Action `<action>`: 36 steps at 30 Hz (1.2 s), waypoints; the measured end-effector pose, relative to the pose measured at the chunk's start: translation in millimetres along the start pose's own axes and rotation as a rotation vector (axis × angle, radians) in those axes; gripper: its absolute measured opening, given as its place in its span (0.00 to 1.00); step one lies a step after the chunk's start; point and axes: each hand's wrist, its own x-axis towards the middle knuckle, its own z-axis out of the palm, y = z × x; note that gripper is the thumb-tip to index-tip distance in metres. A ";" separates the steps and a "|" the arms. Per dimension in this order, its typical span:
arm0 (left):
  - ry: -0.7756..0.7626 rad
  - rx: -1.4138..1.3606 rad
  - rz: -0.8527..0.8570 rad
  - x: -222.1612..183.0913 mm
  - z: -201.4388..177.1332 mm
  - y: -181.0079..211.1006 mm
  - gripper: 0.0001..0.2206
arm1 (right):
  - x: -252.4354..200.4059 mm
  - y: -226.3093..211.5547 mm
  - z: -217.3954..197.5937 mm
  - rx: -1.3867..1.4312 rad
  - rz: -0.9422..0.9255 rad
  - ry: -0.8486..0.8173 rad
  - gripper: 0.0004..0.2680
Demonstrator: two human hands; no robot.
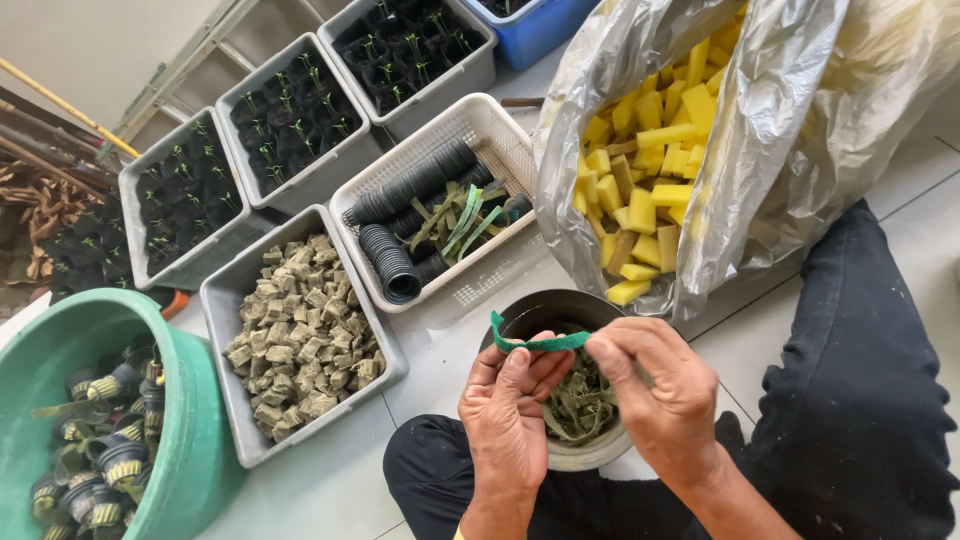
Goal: Manually cleaning and folding green flexible plastic or foam strips into a container for reuse or planting support.
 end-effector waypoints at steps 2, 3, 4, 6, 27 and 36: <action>-0.010 0.017 0.007 -3.0 2.3 -2.4 0.07 | -1.7 -2.6 1.6 0.010 -0.028 -0.015 0.04; -0.018 0.030 0.020 -4.6 3.6 -3.3 0.08 | -2.3 -4.2 2.5 0.020 -0.061 -0.035 0.06; -0.021 0.032 0.020 -4.8 0.3 -7.1 0.08 | -2.6 -5.0 2.4 0.022 -0.061 -0.031 0.06; -0.026 0.108 0.079 -6.6 -7.2 -14.5 0.06 | -4.4 -6.8 2.5 0.034 -0.094 -0.021 0.07; -0.012 -0.061 -0.010 -1.0 -10.2 -13.0 0.09 | -4.1 -1.7 10.6 0.029 -0.046 -0.093 0.07; 0.046 0.003 0.016 9.3 -8.3 -14.7 0.06 | -0.7 18.6 -0.8 0.120 0.166 0.026 0.02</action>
